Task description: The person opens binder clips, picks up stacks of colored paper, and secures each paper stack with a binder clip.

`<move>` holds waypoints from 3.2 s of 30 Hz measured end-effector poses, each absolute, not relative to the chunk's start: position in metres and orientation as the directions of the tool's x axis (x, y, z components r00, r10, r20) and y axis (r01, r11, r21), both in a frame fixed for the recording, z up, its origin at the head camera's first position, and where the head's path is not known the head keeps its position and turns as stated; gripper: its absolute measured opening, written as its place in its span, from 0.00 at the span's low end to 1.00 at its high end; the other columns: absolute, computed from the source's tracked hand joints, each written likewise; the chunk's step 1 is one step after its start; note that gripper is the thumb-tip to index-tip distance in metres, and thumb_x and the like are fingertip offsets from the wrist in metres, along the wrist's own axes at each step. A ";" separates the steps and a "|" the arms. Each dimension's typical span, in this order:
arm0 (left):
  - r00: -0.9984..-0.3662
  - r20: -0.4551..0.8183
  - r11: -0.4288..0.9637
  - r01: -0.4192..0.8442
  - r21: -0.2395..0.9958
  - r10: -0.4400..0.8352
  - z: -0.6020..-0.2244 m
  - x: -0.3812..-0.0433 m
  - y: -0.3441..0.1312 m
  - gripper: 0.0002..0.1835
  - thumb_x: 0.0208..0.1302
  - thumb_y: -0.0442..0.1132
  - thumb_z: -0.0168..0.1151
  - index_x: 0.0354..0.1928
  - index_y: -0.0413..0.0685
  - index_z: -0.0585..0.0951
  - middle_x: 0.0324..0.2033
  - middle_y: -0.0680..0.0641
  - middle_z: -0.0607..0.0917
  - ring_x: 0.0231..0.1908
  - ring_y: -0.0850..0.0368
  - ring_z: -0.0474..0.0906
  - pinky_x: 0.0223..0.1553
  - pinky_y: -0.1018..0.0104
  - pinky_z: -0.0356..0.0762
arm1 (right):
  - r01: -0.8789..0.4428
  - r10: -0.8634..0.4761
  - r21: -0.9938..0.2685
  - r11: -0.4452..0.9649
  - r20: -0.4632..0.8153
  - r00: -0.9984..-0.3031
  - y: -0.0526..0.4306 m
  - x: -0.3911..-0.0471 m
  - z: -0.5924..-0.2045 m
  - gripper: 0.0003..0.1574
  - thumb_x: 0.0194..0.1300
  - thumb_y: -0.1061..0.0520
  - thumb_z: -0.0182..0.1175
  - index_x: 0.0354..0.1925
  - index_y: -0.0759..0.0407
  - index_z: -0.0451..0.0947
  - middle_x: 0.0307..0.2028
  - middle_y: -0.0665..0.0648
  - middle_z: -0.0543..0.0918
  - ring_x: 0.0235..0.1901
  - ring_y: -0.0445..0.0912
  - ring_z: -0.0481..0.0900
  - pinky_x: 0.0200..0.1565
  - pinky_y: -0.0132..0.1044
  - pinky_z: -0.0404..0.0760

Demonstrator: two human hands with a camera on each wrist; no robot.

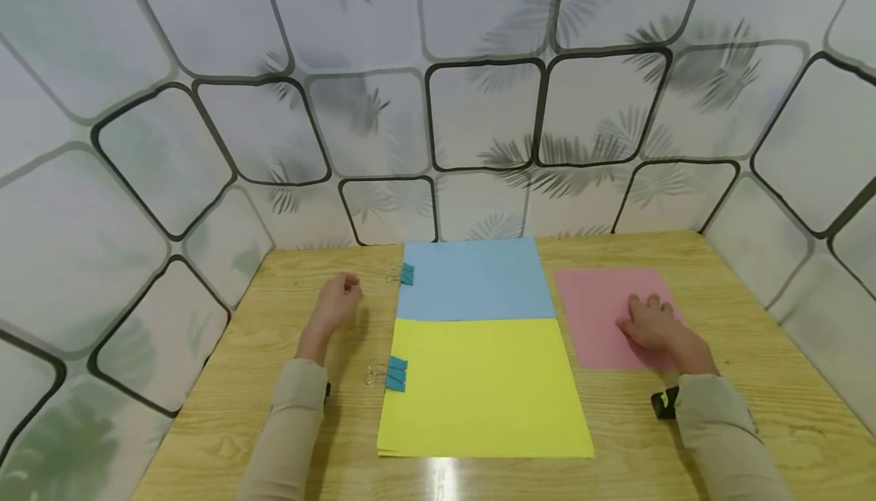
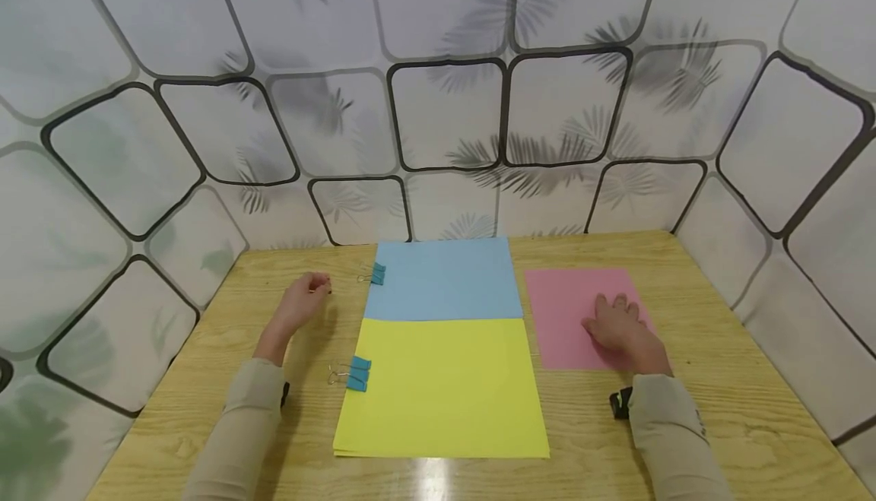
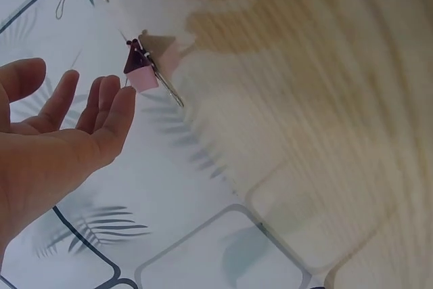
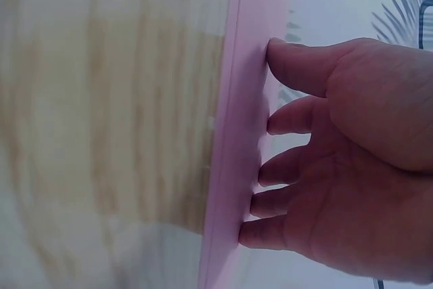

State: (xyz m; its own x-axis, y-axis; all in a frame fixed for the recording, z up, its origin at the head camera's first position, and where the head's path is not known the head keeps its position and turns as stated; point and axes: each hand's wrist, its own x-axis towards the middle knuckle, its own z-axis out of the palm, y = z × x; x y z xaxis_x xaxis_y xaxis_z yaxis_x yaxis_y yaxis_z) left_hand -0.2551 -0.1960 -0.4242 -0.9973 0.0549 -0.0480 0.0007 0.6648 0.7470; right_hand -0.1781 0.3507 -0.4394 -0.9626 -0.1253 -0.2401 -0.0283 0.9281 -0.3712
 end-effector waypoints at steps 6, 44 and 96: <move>-0.999 -0.040 0.702 -0.025 0.712 0.004 -0.422 -0.260 -0.197 0.21 0.76 0.40 0.43 0.62 0.32 0.69 0.57 0.30 0.74 0.59 0.33 0.68 0.56 0.42 0.70 | -0.038 -0.131 -0.358 0.933 -0.240 -0.962 0.350 -0.178 -0.437 0.39 0.74 0.56 0.47 0.65 0.88 0.48 0.59 0.96 0.46 0.58 0.89 0.45 0.59 0.78 0.52; -0.981 -0.140 0.729 -0.194 0.657 -0.134 -0.412 -0.276 -0.215 0.17 0.73 0.41 0.38 0.45 0.34 0.72 0.40 0.35 0.76 0.35 0.47 0.71 0.34 0.58 0.70 | 0.017 -0.101 -0.358 0.934 -0.309 -0.946 0.347 -0.177 -0.438 0.38 0.78 0.55 0.42 0.68 0.84 0.42 0.62 0.95 0.39 0.62 0.88 0.38 0.60 0.80 0.49; -0.909 -0.355 -0.903 -0.325 0.282 0.217 -0.386 -0.236 -0.204 0.29 0.74 0.38 0.53 0.70 0.49 0.52 0.67 0.46 0.56 0.73 0.56 0.56 0.63 0.74 0.68 | 0.023 -0.101 -0.366 0.930 -0.315 -0.944 0.345 -0.178 -0.435 0.41 0.78 0.52 0.42 0.69 0.83 0.40 0.63 0.92 0.37 0.62 0.86 0.38 0.58 0.80 0.49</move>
